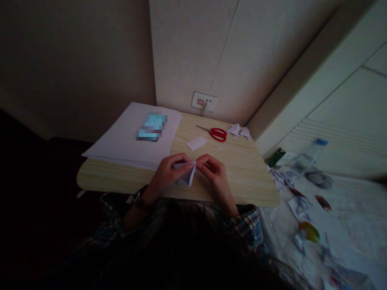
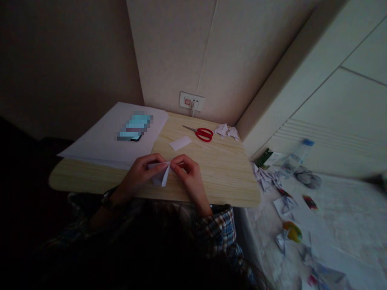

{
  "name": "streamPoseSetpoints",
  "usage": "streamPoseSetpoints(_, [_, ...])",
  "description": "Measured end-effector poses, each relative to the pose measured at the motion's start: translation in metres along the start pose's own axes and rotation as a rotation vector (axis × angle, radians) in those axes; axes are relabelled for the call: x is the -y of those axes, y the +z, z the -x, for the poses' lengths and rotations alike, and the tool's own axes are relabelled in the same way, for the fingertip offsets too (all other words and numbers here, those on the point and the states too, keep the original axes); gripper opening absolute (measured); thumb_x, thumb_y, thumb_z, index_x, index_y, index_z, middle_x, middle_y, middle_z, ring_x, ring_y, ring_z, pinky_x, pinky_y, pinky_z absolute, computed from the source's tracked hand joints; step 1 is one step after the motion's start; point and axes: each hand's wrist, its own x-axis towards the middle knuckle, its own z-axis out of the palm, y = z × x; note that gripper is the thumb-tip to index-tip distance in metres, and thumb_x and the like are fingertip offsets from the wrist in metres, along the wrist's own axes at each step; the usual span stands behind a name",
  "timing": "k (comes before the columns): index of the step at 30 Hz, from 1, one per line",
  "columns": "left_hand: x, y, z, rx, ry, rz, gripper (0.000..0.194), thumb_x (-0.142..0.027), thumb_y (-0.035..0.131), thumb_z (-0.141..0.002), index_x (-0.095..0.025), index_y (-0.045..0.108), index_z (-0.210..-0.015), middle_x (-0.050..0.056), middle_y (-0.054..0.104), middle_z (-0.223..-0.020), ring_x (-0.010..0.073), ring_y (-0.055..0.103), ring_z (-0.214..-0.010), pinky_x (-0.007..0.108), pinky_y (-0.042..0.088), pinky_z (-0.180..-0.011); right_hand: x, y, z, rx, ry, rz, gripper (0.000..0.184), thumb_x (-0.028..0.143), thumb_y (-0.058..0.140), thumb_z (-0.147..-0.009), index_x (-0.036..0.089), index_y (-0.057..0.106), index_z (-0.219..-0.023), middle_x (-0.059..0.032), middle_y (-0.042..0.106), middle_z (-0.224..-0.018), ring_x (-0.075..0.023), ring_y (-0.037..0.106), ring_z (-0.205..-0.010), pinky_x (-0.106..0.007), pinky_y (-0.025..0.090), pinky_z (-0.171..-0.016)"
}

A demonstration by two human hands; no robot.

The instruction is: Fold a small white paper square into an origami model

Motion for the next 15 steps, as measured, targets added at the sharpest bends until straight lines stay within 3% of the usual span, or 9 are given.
streamPoseSetpoints(15, [0.0004, 0.0007, 0.0014, 0.020, 0.059, -0.047, 0.017, -0.030, 0.062, -0.076, -0.016, 0.060, -0.065, -0.002, 0.058, -0.062, 0.0129, 0.054, -0.061, 0.022, 0.042, -0.059, 0.0007, 0.0002, 0.0009, 0.021, -0.001, -0.033, 0.013, 0.024, 0.067, -0.076, 0.020, 0.058, -0.067, 0.0041, 0.055, -0.071, -0.0118, 0.052, -0.071, -0.023, 0.042, -0.070])
